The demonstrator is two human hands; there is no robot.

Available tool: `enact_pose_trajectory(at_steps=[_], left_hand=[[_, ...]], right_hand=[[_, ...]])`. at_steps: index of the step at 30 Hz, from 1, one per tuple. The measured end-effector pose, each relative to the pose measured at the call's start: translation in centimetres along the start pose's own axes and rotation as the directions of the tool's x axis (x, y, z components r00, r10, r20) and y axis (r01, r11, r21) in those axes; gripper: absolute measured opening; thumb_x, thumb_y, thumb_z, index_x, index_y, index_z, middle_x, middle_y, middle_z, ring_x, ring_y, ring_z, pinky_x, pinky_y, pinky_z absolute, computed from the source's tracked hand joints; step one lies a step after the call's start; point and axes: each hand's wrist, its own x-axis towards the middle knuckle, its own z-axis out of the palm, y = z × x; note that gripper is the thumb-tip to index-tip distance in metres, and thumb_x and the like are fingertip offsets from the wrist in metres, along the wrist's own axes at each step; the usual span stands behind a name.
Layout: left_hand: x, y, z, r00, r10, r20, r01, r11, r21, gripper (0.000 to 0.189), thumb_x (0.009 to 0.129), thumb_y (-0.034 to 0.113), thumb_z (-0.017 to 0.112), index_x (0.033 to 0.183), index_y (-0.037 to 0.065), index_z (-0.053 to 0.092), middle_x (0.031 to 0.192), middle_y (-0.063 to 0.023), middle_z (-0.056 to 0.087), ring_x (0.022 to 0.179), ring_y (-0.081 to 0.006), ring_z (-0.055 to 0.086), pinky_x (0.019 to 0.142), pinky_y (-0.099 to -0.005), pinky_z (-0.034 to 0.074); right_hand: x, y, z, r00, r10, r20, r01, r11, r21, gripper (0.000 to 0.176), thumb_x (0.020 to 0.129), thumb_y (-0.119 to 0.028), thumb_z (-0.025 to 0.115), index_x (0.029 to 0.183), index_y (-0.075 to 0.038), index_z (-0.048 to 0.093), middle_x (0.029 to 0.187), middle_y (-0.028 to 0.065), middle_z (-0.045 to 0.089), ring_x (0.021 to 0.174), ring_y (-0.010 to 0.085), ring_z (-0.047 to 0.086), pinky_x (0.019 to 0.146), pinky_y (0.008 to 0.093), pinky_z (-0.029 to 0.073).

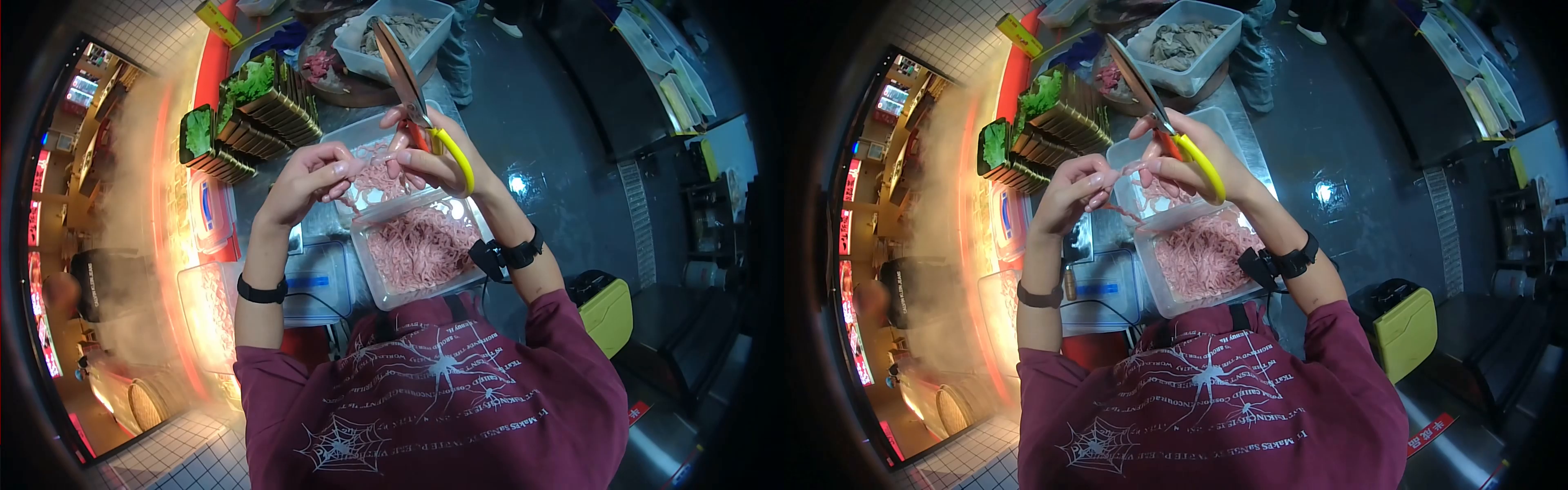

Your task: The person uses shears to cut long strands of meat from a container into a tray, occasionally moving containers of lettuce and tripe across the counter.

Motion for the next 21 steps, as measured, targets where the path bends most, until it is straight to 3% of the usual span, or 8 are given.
enact_pose_trajectory(at_steps=[2, 8, 11, 13, 17, 19, 20, 21], left_hand=[[-0.3, 0.0, -0.1, 0.998, 0.052, 0.021, -0.053, 0.997, 0.060, 0.021, 0.089, 0.024, 0.061, 0.088, 0.002, 0.060, 0.065, 0.0034, 0.050, 0.056, -0.0026, 0.041, 0.050, -0.0177, 0.031], [-0.4, -0.1, 0.4, 0.993, 0.106, -0.043, -0.096, 0.977, 0.191, 0.020, 0.089, 0.022, 0.062, 0.086, 0.002, 0.063, 0.065, 0.0039, 0.051, 0.057, -0.0021, 0.042, 0.049, -0.0187, 0.030], [-0.3, -0.2, -0.1, 0.996, 0.067, -0.057, -0.047, 0.953, 0.301, 0.019, 0.090, 0.020, 0.060, 0.084, 0.003, 0.063, 0.064, 0.0052, 0.049, 0.056, -0.0021, 0.041, 0.049, -0.0186, 0.030], [0.0, -1.4, -1.3, 0.997, 0.012, -0.079, 0.009, 0.968, 0.249, 0.019, 0.090, 0.020, 0.059, 0.083, 0.003, 0.062, 0.063, 0.0056, 0.049, 0.055, -0.0021, 0.041, 0.049, -0.0185, 0.030], [1.1, -3.2, -2.2, 0.979, -0.099, -0.179, 0.131, 0.975, 0.177, 0.023, 0.092, 0.023, 0.056, 0.079, 0.005, 0.060, 0.061, 0.0060, 0.045, 0.053, -0.0023, 0.039, 0.050, -0.0174, 0.032], [2.1, -3.9, -2.0, 0.969, -0.129, -0.209, 0.170, 0.966, 0.195, 0.023, 0.092, 0.023, 0.056, 0.080, 0.005, 0.061, 0.061, 0.0065, 0.045, 0.053, -0.0020, 0.038, 0.049, -0.0174, 0.031], [2.5, -4.2, -2.0, 0.957, -0.155, -0.244, 0.208, 0.956, 0.209, 0.022, 0.092, 0.023, 0.056, 0.080, 0.005, 0.062, 0.061, 0.0069, 0.044, 0.053, -0.0018, 0.038, 0.048, -0.0175, 0.030], [3.0, -4.3, -2.1, 0.957, -0.157, -0.243, 0.210, 0.955, 0.209, 0.022, 0.092, 0.023, 0.056, 0.080, 0.005, 0.062, 0.061, 0.0069, 0.044, 0.053, -0.0018, 0.038, 0.048, -0.0175, 0.030]], right_hand=[[-0.2, -0.4, 0.3, 0.999, -0.036, -0.019, 0.033, 0.988, -0.152, 0.035, 0.086, 0.000, 0.061, 0.118, -0.001, 0.048, 0.079, 0.0052, 0.062, 0.058, 0.0053, 0.053, 0.051, 0.0181, 0.042], [-0.3, 0.1, 0.3, 0.991, -0.120, -0.059, 0.101, 0.962, -0.255, 0.034, 0.086, 0.000, 0.061, 0.118, -0.002, 0.049, 0.083, 0.0051, 0.060, 0.067, 0.0063, 0.055, 0.059, 0.0191, 0.044], [0.3, 0.3, -0.7, 0.988, -0.130, -0.083, 0.098, 0.944, -0.315, 0.034, 0.087, -0.001, 0.061, 0.118, -0.001, 0.048, 0.083, 0.0053, 0.060, 0.066, 0.0067, 0.055, 0.056, 0.0194, 0.044], [0.9, 1.9, -3.2, 0.991, -0.102, -0.087, 0.077, 0.964, -0.255, 0.033, 0.088, -0.002, 0.058, 0.119, -0.001, 0.047, 0.084, 0.0058, 0.061, 0.064, 0.0074, 0.056, 0.051, 0.0199, 0.043], [2.3, 5.8, -7.8, 0.990, -0.015, -0.141, -0.034, 0.940, -0.340, 0.027, 0.091, -0.007, 0.055, 0.117, -0.002, 0.049, 0.079, 0.0048, 0.063, 0.061, 0.0086, 0.059, 0.046, 0.0186, 0.041], [2.4, 9.3, -9.8, 0.941, 0.049, -0.334, -0.177, 0.915, -0.363, 0.025, 0.090, -0.014, 0.059, 0.112, -0.002, 0.054, 0.079, 0.0080, 0.065, 0.067, 0.0123, 0.063, 0.050, 0.0229, 0.045], [1.7, 9.8, -10.2, 0.941, 0.049, -0.335, -0.176, 0.916, -0.361, 0.025, 0.090, -0.014, 0.059, 0.112, -0.002, 0.054, 0.079, 0.0080, 0.065, 0.067, 0.0123, 0.063, 0.050, 0.0229, 0.045], [0.9, 10.4, -10.6, 0.905, 0.166, -0.392, -0.355, 0.802, -0.481, 0.030, 0.089, -0.022, 0.061, 0.110, -0.002, 0.056, 0.084, 0.0112, 0.066, 0.074, 0.0175, 0.065, 0.057, 0.0282, 0.048]])
